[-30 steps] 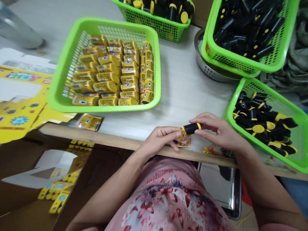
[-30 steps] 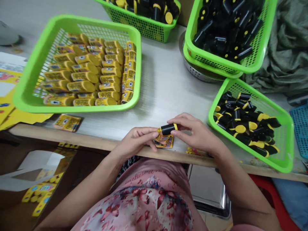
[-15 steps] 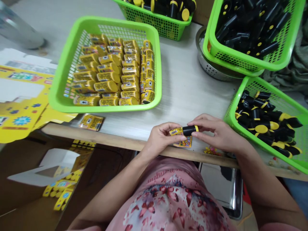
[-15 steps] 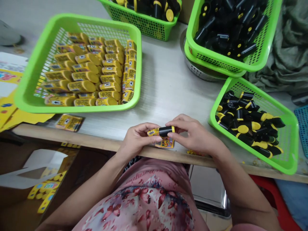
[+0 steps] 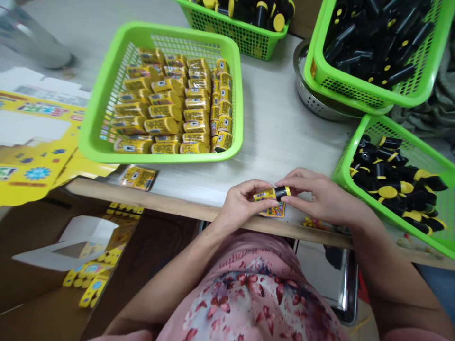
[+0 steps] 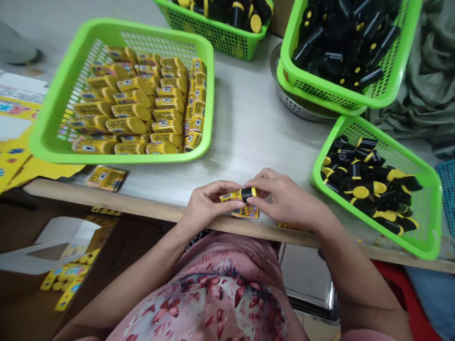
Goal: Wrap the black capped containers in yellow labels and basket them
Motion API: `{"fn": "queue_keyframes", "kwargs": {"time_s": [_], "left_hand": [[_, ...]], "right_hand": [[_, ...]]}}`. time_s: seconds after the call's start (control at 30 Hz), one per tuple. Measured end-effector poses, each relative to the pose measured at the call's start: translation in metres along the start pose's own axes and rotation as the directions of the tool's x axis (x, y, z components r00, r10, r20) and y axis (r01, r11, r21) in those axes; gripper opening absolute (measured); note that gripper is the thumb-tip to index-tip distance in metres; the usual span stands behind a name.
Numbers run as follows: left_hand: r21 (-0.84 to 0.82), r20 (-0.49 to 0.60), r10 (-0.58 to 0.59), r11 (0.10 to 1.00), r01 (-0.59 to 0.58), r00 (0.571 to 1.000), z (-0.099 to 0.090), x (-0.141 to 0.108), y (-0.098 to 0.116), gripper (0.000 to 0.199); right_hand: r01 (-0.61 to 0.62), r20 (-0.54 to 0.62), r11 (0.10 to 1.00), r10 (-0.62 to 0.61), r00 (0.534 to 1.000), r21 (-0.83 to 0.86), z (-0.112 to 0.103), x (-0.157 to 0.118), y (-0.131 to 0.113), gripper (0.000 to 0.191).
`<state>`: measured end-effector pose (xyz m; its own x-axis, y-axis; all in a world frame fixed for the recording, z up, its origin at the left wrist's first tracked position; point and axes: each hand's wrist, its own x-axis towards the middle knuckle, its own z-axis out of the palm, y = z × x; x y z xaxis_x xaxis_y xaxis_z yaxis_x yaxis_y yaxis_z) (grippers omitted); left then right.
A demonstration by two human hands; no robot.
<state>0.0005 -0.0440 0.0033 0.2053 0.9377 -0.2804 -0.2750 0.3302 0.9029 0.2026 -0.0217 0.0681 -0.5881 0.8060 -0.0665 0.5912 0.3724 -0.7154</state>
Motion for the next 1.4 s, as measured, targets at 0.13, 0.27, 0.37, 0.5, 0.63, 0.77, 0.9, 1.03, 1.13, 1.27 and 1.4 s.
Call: {"fn": "queue_keyframes", "kwargs": {"time_s": [0.13,0.27,0.37,0.5,0.63,0.77,0.9,1.03,1.13,1.27,1.4], "left_hand": [[-0.081,-0.032,-0.028,0.996,0.026,0.999,-0.002,0.004,0.002,0.039],[-0.208,0.003,-0.108,0.972,0.107,0.994,-0.003,0.01,0.0,0.042],[-0.271,0.016,-0.108,0.957,0.109,0.994,-0.004,0.011,-0.001,0.041],[-0.286,0.08,-0.15,0.944,0.167,0.985,-0.004,0.011,0.002,0.039],[-0.295,0.2,-0.18,0.926,0.235,0.963,-0.006,0.009,0.007,0.036],[-0.302,0.152,-0.152,0.934,0.193,0.977,-0.006,0.008,0.006,0.033],[-0.255,0.029,-0.077,0.964,0.081,0.997,-0.004,0.008,0.001,0.033],[-0.278,-0.002,-0.083,0.957,0.079,0.997,-0.003,0.011,0.0,0.033],[-0.298,-0.012,-0.069,0.953,0.062,0.998,-0.003,0.011,0.001,0.037],[-0.329,0.113,-0.123,0.932,0.154,0.986,-0.004,0.011,0.003,0.034],[-0.283,0.32,-0.207,0.91,0.301,0.925,-0.008,0.011,0.005,0.036]], "right_hand": [[-0.005,-0.254,0.992,0.038,0.966,0.127,0.018,0.003,0.008,0.047],[0.126,-0.447,0.992,-0.117,0.887,-0.008,0.043,0.001,0.012,0.026],[0.187,-0.454,0.982,-0.177,0.873,-0.024,0.054,-0.002,0.012,0.028],[0.111,-0.407,0.96,0.003,0.913,0.256,0.054,-0.004,0.014,0.039],[0.042,-0.362,0.896,0.135,0.922,0.442,0.053,-0.001,0.016,0.031],[0.007,-0.387,0.863,0.219,0.896,0.505,0.059,0.005,0.02,0.034],[-0.013,-0.464,0.921,0.207,0.861,0.388,0.066,0.008,0.023,0.035],[0.045,-0.535,0.998,-0.06,0.843,-0.041,0.071,0.007,0.013,0.064],[0.052,-0.523,0.948,-0.218,0.824,-0.313,0.078,0.009,0.005,0.073],[0.075,-0.574,0.944,-0.256,0.778,-0.32,0.086,0.011,0.006,0.069],[0.135,-0.558,0.958,-0.259,0.788,-0.254,0.086,0.007,0.009,0.073]]}}
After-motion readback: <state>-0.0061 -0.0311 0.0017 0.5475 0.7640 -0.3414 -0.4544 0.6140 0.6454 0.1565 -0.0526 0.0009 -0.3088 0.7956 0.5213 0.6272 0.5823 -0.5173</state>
